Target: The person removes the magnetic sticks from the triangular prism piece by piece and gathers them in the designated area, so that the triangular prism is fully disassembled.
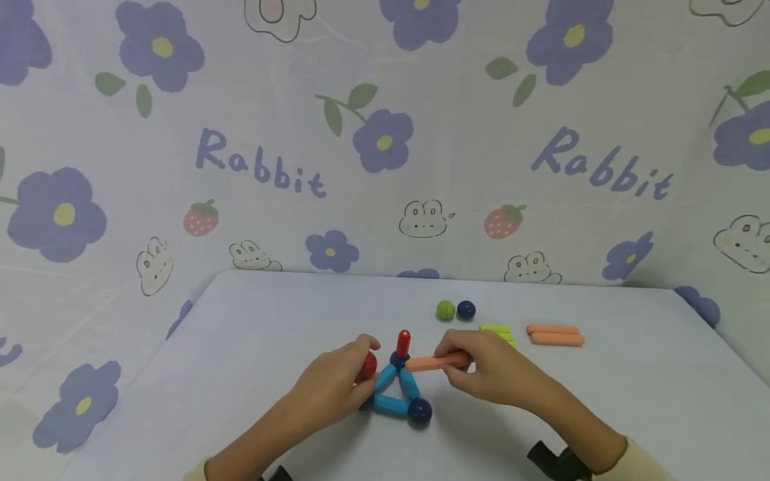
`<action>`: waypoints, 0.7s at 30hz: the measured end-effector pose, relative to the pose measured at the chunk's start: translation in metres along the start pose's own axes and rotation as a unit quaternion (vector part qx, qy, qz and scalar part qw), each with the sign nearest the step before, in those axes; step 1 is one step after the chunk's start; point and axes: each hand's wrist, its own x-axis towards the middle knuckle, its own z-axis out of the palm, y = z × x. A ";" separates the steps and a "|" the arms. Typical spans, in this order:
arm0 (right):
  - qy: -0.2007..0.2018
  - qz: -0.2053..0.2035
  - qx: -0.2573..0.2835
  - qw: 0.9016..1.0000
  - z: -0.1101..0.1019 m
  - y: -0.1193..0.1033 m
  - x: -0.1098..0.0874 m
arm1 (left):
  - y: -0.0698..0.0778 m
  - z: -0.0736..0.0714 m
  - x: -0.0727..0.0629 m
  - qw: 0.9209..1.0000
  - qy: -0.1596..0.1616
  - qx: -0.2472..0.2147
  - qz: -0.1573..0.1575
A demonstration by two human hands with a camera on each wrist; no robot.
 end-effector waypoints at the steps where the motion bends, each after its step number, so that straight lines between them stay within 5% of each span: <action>1: 0.001 0.005 -0.003 1.000 -0.002 0.003 -0.003 | 0.000 0.000 0.000 1.000 0.000 0.000 0.000; 21: 0.023 0.096 -0.012 0.995 -0.075 0.069 -0.049 | 0.000 -0.001 0.000 1.000 -0.002 -0.001 -0.011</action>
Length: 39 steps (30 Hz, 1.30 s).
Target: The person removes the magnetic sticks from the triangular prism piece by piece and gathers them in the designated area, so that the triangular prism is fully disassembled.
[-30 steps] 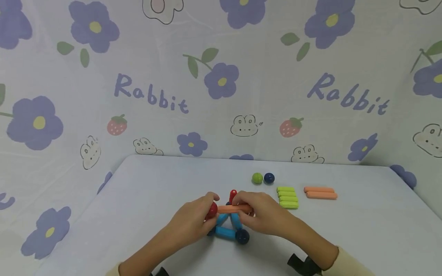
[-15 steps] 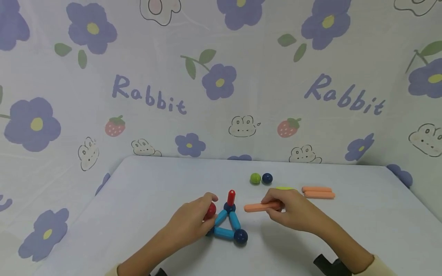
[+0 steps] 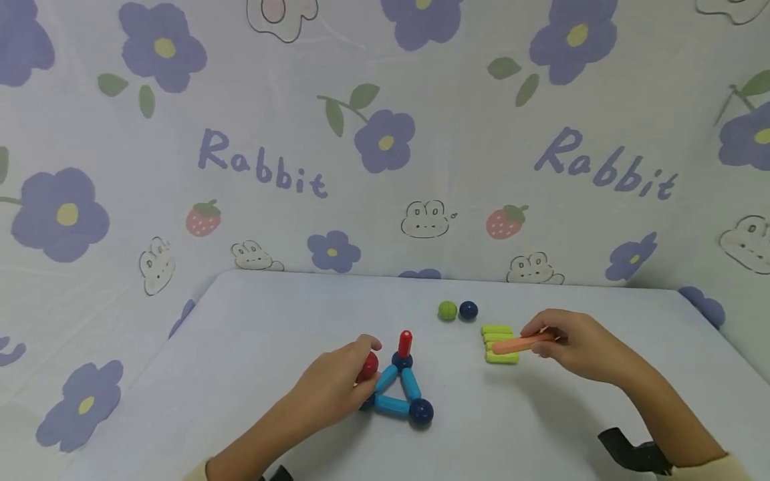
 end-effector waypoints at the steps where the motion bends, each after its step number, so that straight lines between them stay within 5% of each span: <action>1: -0.003 0.010 0.000 1.000 -0.004 0.005 -0.002 | 0.000 0.000 0.000 1.000 0.000 0.001 0.000; 10: -0.035 0.081 -0.059 0.994 -0.025 0.052 -0.010 | 0.000 -0.002 0.001 1.000 -0.010 -0.006 -0.001; 21: -0.068 0.121 -0.119 0.983 -0.021 0.086 -0.012 | 0.000 -0.001 0.001 1.000 -0.010 -0.011 -0.002; 39: -0.023 0.127 -0.203 0.971 -0.004 0.088 0.000 | -0.001 -0.001 0.001 1.000 -0.008 -0.010 0.000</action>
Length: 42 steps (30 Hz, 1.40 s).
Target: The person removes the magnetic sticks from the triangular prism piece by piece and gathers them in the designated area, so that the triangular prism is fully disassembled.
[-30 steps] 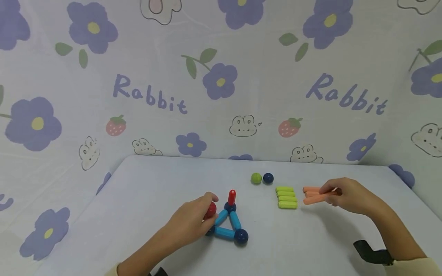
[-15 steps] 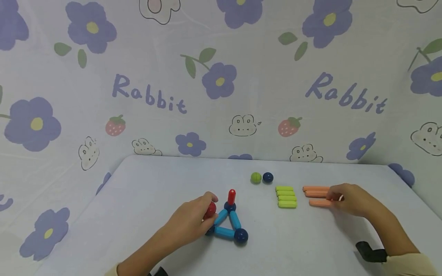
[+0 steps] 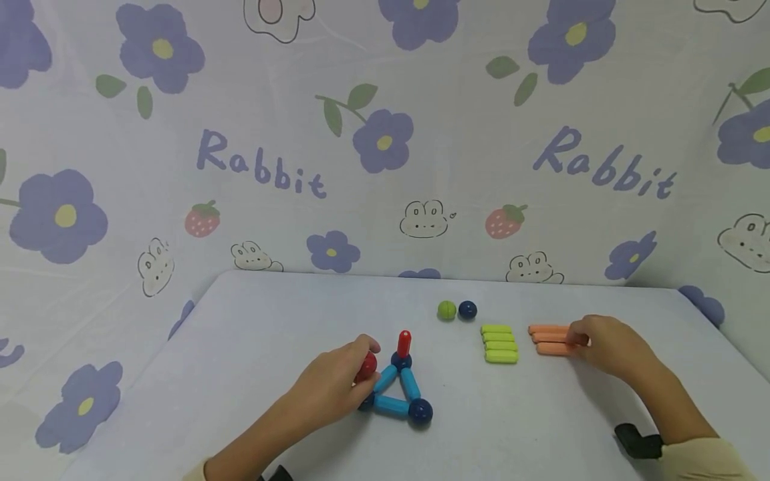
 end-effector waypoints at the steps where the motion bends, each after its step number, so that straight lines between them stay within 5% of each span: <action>1: 0.001 0.001 -0.001 1.000 0.000 0.000 0.001 | 0.000 0.000 0.000 1.000 0.001 0.000 0.000; 13: 0.028 -0.021 -0.007 0.999 0.001 -0.018 0.003 | 0.000 -0.002 0.000 1.000 -0.003 -0.002 -0.002; 20: 0.047 -0.096 0.038 0.994 -0.009 -0.079 0.004 | -0.002 -0.006 -0.001 1.000 -0.011 -0.014 -0.011; 26: 0.056 -0.217 0.071 0.972 -0.015 -0.155 0.000 | -0.006 -0.009 -0.003 0.999 -0.006 -0.041 -0.005; 31: 0.012 -0.282 0.127 0.951 -0.008 -0.212 -0.001 | -0.008 -0.010 -0.003 0.999 -0.008 -0.053 0.003; 35: -0.016 -0.302 0.162 0.939 0.005 -0.244 0.003 | -0.010 -0.009 -0.002 0.998 -0.004 -0.061 0.015; 40: 0.016 -0.308 0.198 0.931 0.023 -0.264 0.008 | -0.010 -0.009 -0.001 0.998 -0.009 -0.067 0.014; 42: 0.022 -0.309 0.243 0.919 0.028 -0.267 0.009 | -0.011 -0.010 -0.001 0.998 -0.010 -0.067 0.012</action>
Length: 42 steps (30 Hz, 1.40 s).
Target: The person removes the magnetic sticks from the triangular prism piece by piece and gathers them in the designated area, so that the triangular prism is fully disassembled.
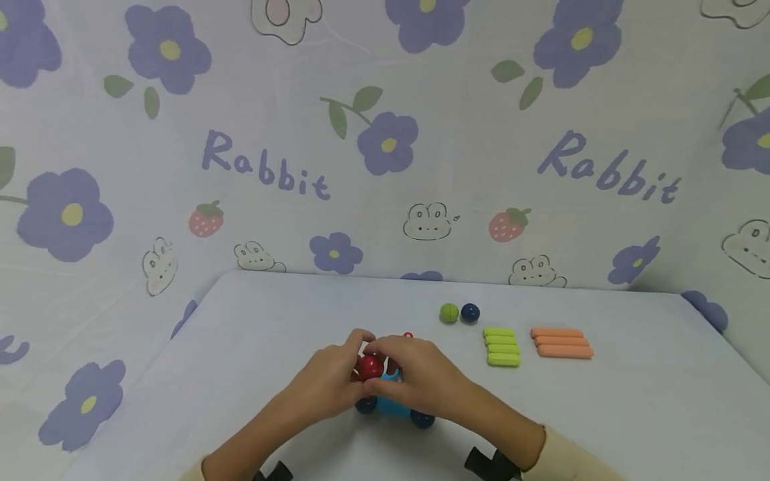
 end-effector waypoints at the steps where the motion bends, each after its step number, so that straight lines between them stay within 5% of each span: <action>1: 0.004 0.001 0.046 0.999 0.000 0.000 0.000 | 0.000 0.000 0.000 1.000 -0.001 -0.002 -0.001; 4: 0.035 0.002 0.191 0.981 -0.012 -0.001 -0.001 | -0.001 0.000 0.000 1.000 -0.011 -0.020 -0.010; 6: 0.079 -0.006 0.215 0.973 -0.031 -0.001 -0.003 | -0.001 -0.001 0.000 0.999 -0.016 -0.028 -0.014; 8: 0.128 -0.009 0.158 0.979 -0.054 0.007 -0.006 | -0.001 -0.002 -0.001 0.999 -0.021 -0.030 -0.016; 11: 0.174 0.046 0.023 0.984 -0.084 0.032 -0.012 | 0.001 -0.003 -0.002 1.000 -0.020 -0.016 -0.010; 15: 0.157 0.145 -0.033 0.976 -0.106 0.081 -0.019 | 0.002 -0.004 -0.002 1.000 -0.022 -0.014 -0.014; 22: 0.130 0.231 -0.067 0.962 -0.109 0.144 -0.032 | 0.003 -0.002 -0.002 0.999 -0.024 -0.014 -0.023; 34: 0.061 0.302 -0.084 0.948 -0.095 0.179 -0.035 | -0.004 -0.004 0.001 0.997 -0.080 -0.001 -0.020; 42: 0.035 0.305 -0.089 0.948 -0.094 0.184 -0.034 | -0.017 -0.003 0.004 0.992 -0.127 -0.018 -0.014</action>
